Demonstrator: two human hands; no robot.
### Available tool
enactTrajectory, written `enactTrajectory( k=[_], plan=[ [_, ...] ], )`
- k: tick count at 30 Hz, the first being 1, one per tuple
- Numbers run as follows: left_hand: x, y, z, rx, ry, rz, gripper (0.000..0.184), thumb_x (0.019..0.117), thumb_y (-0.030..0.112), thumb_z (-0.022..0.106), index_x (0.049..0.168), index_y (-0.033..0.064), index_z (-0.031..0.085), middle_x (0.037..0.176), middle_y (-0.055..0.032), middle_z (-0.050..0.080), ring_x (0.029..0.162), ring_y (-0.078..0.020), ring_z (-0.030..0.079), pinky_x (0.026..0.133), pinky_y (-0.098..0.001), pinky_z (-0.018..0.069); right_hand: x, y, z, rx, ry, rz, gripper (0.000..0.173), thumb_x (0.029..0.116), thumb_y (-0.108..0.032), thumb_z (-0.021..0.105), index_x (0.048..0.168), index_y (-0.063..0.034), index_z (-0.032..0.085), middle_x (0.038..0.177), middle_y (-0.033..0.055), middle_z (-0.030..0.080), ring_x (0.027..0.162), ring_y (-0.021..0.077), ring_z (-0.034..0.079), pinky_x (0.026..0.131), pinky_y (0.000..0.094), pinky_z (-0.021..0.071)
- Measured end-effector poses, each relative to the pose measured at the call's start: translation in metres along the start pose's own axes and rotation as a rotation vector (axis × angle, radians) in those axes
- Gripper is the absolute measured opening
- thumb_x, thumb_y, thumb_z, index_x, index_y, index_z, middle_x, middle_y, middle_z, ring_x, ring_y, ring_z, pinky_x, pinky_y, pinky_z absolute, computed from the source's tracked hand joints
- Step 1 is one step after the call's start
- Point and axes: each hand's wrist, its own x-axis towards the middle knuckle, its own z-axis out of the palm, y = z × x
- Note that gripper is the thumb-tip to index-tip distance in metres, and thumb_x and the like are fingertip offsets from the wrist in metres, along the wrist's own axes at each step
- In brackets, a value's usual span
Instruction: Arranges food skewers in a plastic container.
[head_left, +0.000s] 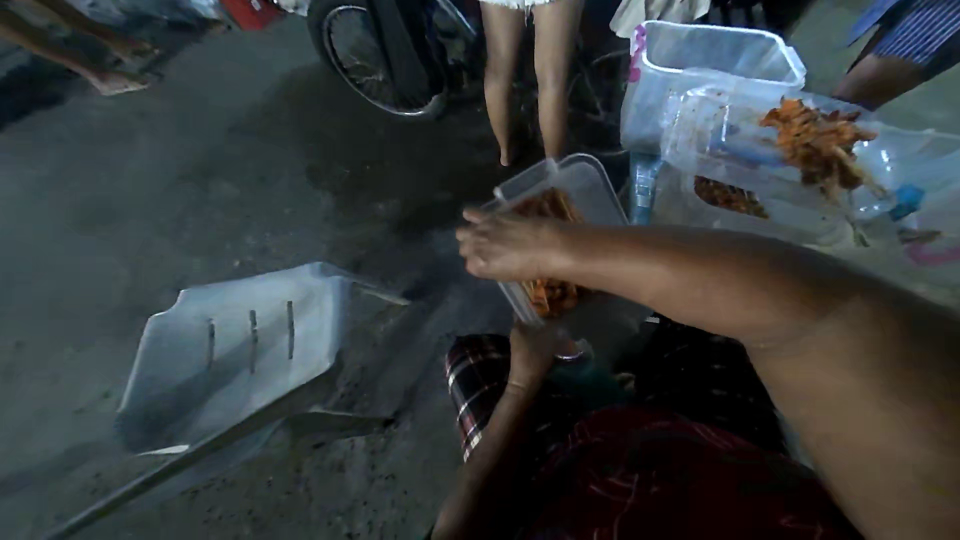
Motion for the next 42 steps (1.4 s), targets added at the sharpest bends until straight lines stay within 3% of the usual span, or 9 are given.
enactTrajectory(
  k=[3,6,10,14,18,22,28,34,42],
  plan=[
    [0.006,0.002,-0.007,-0.284,0.019,-0.069,0.040,0.0881,-0.011,0.062,0.127,-0.0086,0.051,0.098,-0.0118,0.066,0.082,-0.0115,0.067,0.071,-0.0286,0.0594,0.018,0.038,0.042,0.112,0.163,0.098,0.027,0.0920,0.007,0.062,0.115,-0.0006,0.073,0.119,0.0170,0.071,0.125,0.0352,0.061,0.110,0.0510,0.0451],
    [0.013,-0.005,-0.014,-0.468,0.015,-0.096,0.032,0.0886,-0.012,0.058,0.119,-0.0061,0.052,0.089,-0.0082,0.066,0.075,-0.0110,0.067,0.067,-0.0282,0.0593,0.001,0.047,0.045,0.305,0.211,0.527,0.022,0.0964,0.002,0.058,0.115,0.0029,0.069,0.113,0.0193,0.071,0.110,0.0331,0.068,0.097,0.0522,0.0543],
    [0.021,-0.013,-0.024,-0.410,0.020,-0.043,0.033,0.0877,-0.010,0.061,0.119,-0.0067,0.055,0.091,-0.0100,0.067,0.078,-0.0127,0.067,0.069,-0.0305,0.0592,-0.020,0.061,0.102,0.394,-0.064,1.045,0.021,0.0913,-0.004,0.066,0.108,0.0083,0.067,0.108,0.0296,0.067,0.104,0.0470,0.066,0.087,0.0683,0.0521],
    [0.030,-0.021,-0.027,-0.419,0.022,0.037,0.037,0.0869,-0.008,0.064,0.123,-0.0066,0.054,0.097,-0.0110,0.068,0.084,-0.0134,0.069,0.075,-0.0313,0.0609,-0.011,0.046,0.115,0.340,-0.240,1.325,0.041,0.0911,-0.012,0.073,0.125,0.0085,0.062,0.123,0.0298,0.064,0.117,0.0465,0.062,0.095,0.0655,0.0496],
    [0.035,-0.033,-0.031,-0.394,0.022,0.118,0.043,0.0865,-0.005,0.064,0.127,-0.0086,0.051,0.101,-0.0112,0.068,0.088,-0.0116,0.069,0.079,-0.0289,0.0601,-0.003,0.045,0.126,0.310,-0.195,1.372,0.050,0.0906,-0.012,0.073,0.135,0.0017,0.056,0.123,0.0274,0.066,0.115,0.0457,0.064,0.093,0.0646,0.0517],
    [0.037,-0.039,-0.031,-0.398,0.027,0.123,0.041,0.0842,-0.004,0.065,0.123,-0.0074,0.053,0.098,-0.0097,0.068,0.086,-0.0108,0.069,0.078,-0.0288,0.0602,-0.008,0.055,0.142,0.312,-0.131,1.307,0.034,0.0951,-0.012,0.068,0.129,-0.0062,0.067,0.119,0.0230,0.070,0.113,0.0428,0.066,0.092,0.0636,0.0525],
    [0.041,-0.049,-0.033,-0.409,0.052,0.085,0.039,0.0828,-0.005,0.066,0.120,-0.0078,0.056,0.097,-0.0104,0.069,0.085,-0.0117,0.070,0.078,-0.0296,0.0605,-0.010,0.070,0.155,0.426,-0.041,1.292,0.021,0.0943,-0.013,0.068,0.112,-0.0019,0.073,0.114,0.0234,0.070,0.109,0.0417,0.067,0.091,0.0642,0.0523],
    [0.045,-0.055,-0.032,-0.390,0.043,0.088,0.037,0.0845,-0.006,0.064,0.120,-0.0073,0.056,0.099,-0.0100,0.069,0.087,-0.0109,0.069,0.079,-0.0289,0.0601,-0.012,0.060,0.147,0.524,0.055,1.267,0.023,0.0965,-0.021,0.068,0.109,-0.0024,0.074,0.108,0.0205,0.072,0.101,0.0387,0.069,0.087,0.0630,0.0532],
    [0.044,-0.054,-0.030,-0.384,0.021,0.105,0.043,0.0835,-0.003,0.065,0.124,-0.0077,0.054,0.100,-0.0111,0.069,0.087,-0.0124,0.069,0.079,-0.0306,0.0604,-0.014,0.054,0.159,0.400,-0.087,1.469,0.046,0.0901,-0.014,0.074,0.130,0.0049,0.061,0.123,0.0282,0.066,0.115,0.0440,0.065,0.095,0.0625,0.0521]
  ],
)
